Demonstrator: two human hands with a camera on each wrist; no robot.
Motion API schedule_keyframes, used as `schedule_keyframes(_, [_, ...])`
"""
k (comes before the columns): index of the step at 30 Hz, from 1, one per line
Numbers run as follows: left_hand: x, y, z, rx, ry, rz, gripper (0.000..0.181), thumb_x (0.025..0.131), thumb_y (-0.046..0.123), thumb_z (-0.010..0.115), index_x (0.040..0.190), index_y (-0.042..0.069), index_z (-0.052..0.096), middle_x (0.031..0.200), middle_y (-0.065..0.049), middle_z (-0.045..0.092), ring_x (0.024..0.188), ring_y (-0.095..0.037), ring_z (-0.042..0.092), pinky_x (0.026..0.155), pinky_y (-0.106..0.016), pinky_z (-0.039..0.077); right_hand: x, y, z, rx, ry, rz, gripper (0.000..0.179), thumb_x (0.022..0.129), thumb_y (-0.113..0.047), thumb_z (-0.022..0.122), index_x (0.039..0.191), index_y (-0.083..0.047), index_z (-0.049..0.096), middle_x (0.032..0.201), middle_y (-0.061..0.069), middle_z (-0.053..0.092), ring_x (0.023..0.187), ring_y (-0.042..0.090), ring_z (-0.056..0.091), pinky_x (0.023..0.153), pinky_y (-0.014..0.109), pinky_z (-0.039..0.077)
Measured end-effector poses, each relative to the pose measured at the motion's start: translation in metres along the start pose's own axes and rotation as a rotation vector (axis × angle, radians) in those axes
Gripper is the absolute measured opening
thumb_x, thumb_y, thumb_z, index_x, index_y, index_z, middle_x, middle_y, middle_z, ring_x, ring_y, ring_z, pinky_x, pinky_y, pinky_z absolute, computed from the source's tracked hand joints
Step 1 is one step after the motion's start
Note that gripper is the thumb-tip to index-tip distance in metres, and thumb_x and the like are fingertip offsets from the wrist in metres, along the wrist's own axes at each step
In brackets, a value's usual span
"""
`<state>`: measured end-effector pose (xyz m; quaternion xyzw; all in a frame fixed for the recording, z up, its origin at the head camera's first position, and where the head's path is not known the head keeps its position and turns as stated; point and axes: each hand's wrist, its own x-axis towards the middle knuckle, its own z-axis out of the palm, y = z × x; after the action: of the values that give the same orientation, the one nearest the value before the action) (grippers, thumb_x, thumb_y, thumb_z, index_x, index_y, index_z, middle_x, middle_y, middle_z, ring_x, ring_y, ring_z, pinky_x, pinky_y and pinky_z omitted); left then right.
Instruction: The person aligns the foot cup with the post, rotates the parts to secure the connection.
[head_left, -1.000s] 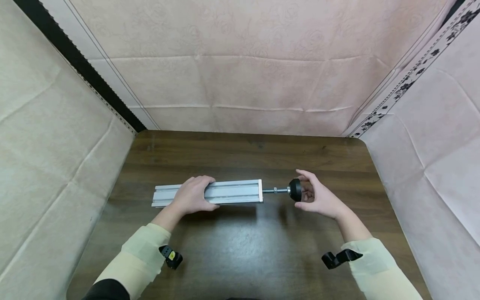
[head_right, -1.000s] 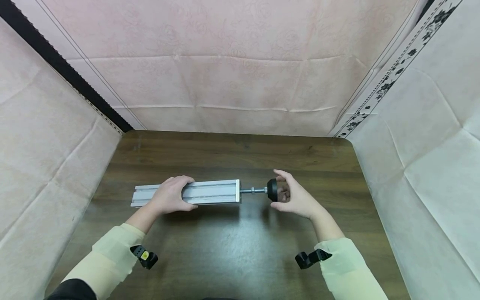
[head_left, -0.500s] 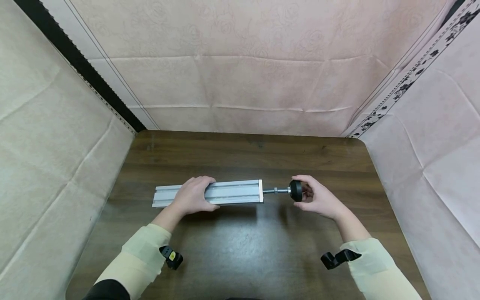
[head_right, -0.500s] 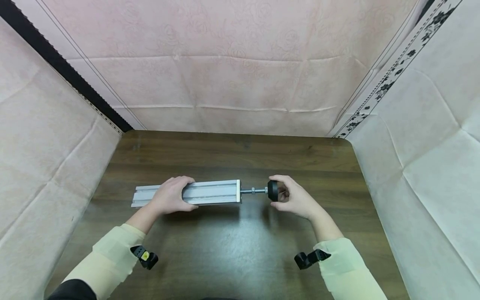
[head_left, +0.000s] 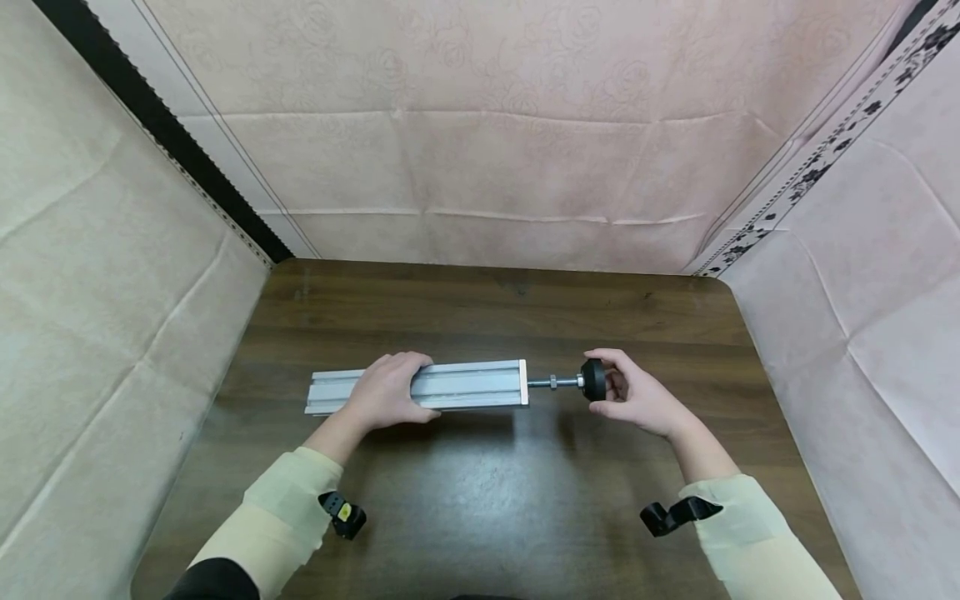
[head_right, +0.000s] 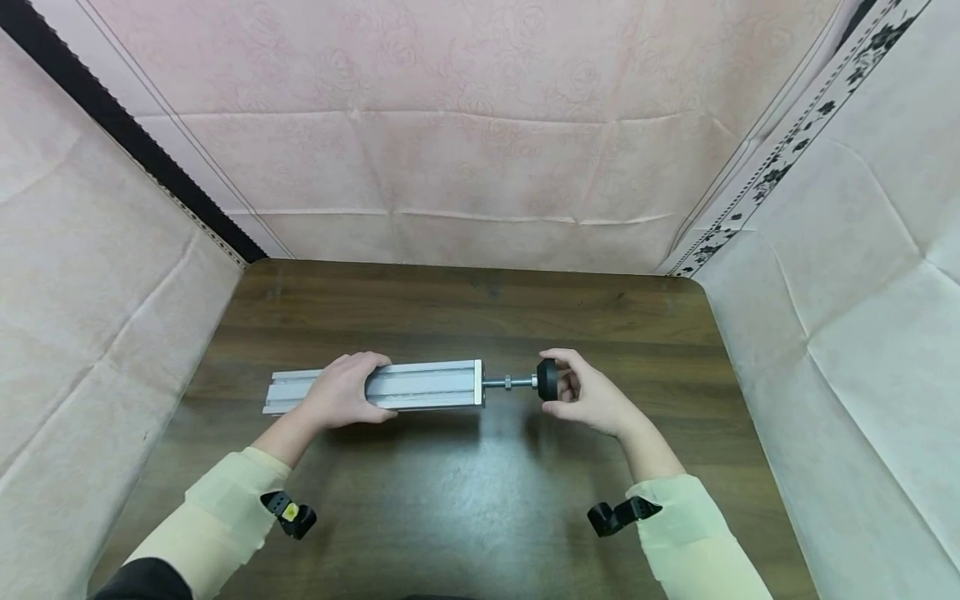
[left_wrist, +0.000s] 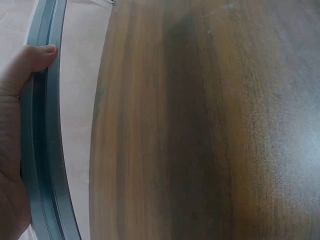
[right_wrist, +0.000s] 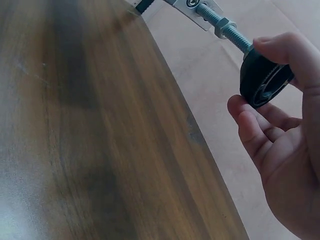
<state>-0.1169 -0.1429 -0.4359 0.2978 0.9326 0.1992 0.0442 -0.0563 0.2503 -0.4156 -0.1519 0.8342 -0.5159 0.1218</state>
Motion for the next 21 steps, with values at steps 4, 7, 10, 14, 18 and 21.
schedule_keyframes(4, [0.0008, -0.0005, 0.0008, 0.001, 0.006, 0.007, 0.071, 0.063, 0.051, 0.077, 0.116, 0.008, 0.058, 0.113, -0.004, 0.061, 0.103, -0.020, 0.055, 0.091, -0.041, 0.041, -0.0001, 0.0044, 0.0000, 0.029, -0.001, 0.000, 0.068, 0.079, -0.002, 0.071, 0.136, -0.011, 0.035, 0.112, 0.014, 0.043, 0.083, 0.021, 0.052, 0.064, 0.027, 0.048])
schedule_keyframes(7, [0.0009, -0.0008, 0.0011, 0.002, 0.006, 0.009, 0.071, 0.063, 0.051, 0.077, 0.116, 0.008, 0.058, 0.113, -0.004, 0.061, 0.102, -0.020, 0.055, 0.091, -0.041, 0.041, -0.0001, 0.0045, 0.0000, 0.035, -0.002, 0.006, 0.065, 0.081, -0.004, 0.071, 0.135, -0.010, 0.036, 0.112, 0.014, 0.043, 0.084, 0.023, 0.051, 0.065, 0.028, 0.048])
schedule_keyframes(10, [0.0010, -0.0008, 0.0011, 0.004, 0.005, 0.010, 0.070, 0.063, 0.051, 0.077, 0.116, 0.008, 0.058, 0.112, -0.004, 0.061, 0.102, -0.020, 0.055, 0.091, -0.041, 0.041, -0.0001, 0.0036, 0.0001, 0.038, -0.004, 0.011, 0.062, 0.082, -0.004, 0.070, 0.134, -0.009, 0.037, 0.112, 0.015, 0.044, 0.085, 0.025, 0.051, 0.066, 0.028, 0.048])
schedule_keyframes(14, [0.0010, -0.0004, 0.0007, 0.001, 0.006, 0.009, 0.070, 0.063, 0.051, 0.077, 0.116, 0.008, 0.058, 0.112, -0.004, 0.061, 0.101, -0.019, 0.055, 0.091, -0.041, 0.041, -0.0008, 0.0021, -0.0007, 0.032, -0.003, 0.025, 0.056, 0.084, -0.007, 0.068, 0.132, -0.009, 0.039, 0.113, 0.016, 0.045, 0.087, 0.028, 0.051, 0.067, 0.029, 0.049])
schedule_keyframes(18, [0.0013, -0.0002, -0.0003, -0.001, 0.007, 0.011, 0.069, 0.063, 0.051, 0.076, 0.115, 0.009, 0.059, 0.112, -0.004, 0.061, 0.101, -0.019, 0.055, 0.090, -0.041, 0.042, -0.0006, 0.0021, -0.0010, 0.048, -0.002, 0.042, 0.050, 0.086, -0.009, 0.066, 0.130, -0.007, 0.042, 0.107, 0.018, 0.049, 0.081, 0.028, 0.054, 0.063, 0.031, 0.050])
schedule_keyframes(21, [0.0019, -0.0001, -0.0012, -0.002, 0.006, 0.014, 0.069, 0.063, 0.051, 0.077, 0.115, 0.009, 0.059, 0.112, -0.004, 0.062, 0.101, -0.019, 0.055, 0.090, -0.041, 0.042, -0.0001, 0.0031, -0.0006, 0.078, -0.011, 0.048, 0.045, 0.088, -0.009, 0.064, 0.128, -0.005, 0.043, 0.097, 0.018, 0.051, 0.073, 0.024, 0.056, 0.057, 0.032, 0.050])
